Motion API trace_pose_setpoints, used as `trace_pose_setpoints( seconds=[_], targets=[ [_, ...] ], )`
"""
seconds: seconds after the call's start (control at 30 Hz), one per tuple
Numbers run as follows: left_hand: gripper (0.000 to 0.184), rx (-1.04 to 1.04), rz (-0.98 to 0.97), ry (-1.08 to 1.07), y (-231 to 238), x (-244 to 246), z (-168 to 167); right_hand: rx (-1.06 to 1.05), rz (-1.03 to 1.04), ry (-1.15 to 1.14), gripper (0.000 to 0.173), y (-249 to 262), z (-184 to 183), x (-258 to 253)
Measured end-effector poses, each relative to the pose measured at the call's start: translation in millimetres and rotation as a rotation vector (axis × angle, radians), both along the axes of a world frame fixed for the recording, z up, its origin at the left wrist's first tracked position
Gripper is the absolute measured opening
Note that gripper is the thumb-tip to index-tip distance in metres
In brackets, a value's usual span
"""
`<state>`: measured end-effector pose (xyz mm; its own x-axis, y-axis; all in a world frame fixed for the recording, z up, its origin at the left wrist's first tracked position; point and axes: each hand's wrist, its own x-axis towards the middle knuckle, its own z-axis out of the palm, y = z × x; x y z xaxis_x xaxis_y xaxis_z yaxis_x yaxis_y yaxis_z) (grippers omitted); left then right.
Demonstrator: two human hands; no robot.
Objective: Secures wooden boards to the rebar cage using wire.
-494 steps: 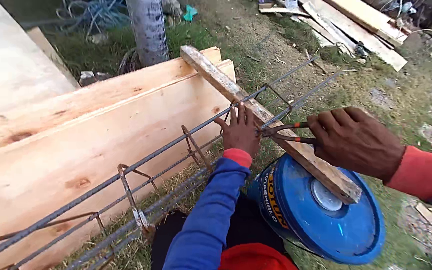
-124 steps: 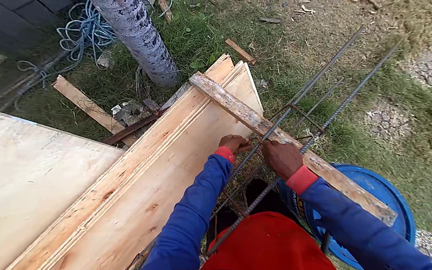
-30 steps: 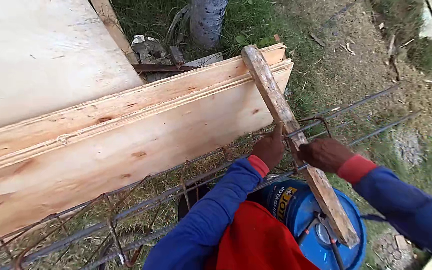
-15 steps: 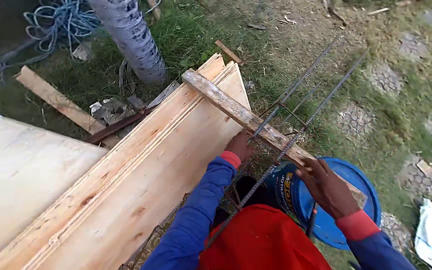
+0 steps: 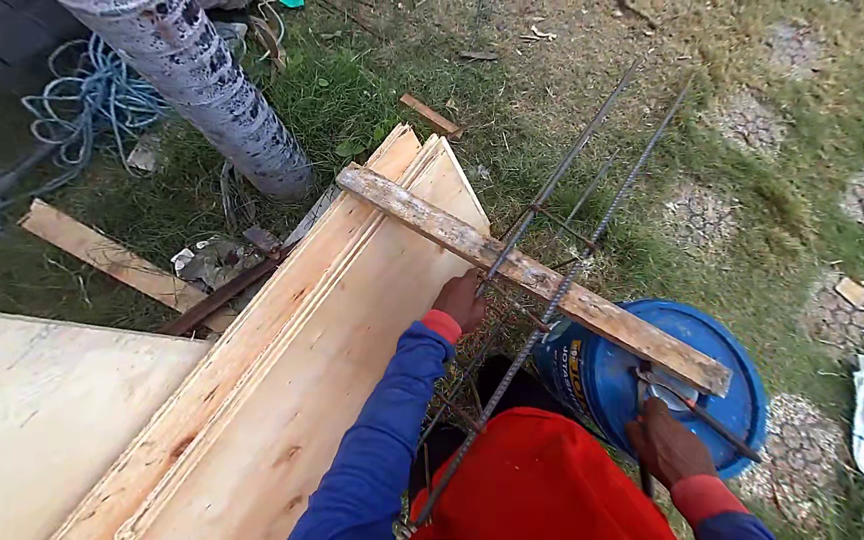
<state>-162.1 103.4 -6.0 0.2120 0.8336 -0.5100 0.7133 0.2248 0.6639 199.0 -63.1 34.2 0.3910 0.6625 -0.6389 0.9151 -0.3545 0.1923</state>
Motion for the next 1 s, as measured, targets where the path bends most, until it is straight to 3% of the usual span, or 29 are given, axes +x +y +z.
trace_pose_setpoints(
  seconds=[0.13,0.27,0.37,0.5,0.63,0.7,0.8,0.83,0.93,1.0],
  targets=[
    [0.049,0.016,-0.004,0.0,0,-1,-1,0.113,-0.037,0.082,0.044,-14,24,22],
    [0.047,0.051,0.02,-0.014,-6,0,7,0.136,0.375,0.249,0.039,-8,67,57],
    [0.046,0.098,0.014,0.013,-7,1,-3,0.354,0.676,0.413,0.029,11,65,69],
    [0.049,0.043,-0.011,0.027,-3,2,-4,0.509,0.407,0.728,0.032,32,16,53],
    [0.051,0.014,-0.02,0.056,0,2,-2,0.686,0.246,0.765,0.05,55,-17,17],
    [0.049,-0.004,-0.033,0.068,2,1,2,0.635,0.168,0.779,0.056,64,1,4],
    [0.047,-0.013,-0.017,0.049,-1,1,0,0.513,0.138,0.869,0.05,102,64,-8],
    [0.047,-0.007,-0.006,0.036,-3,1,0,0.47,0.195,0.841,0.046,121,86,-12],
    [0.046,0.023,0.016,0.008,-6,1,3,0.23,0.494,0.59,0.059,195,142,-31],
    [0.045,0.026,0.02,-0.016,-7,2,8,-0.032,0.831,0.218,0.04,242,168,-61]
  ],
)
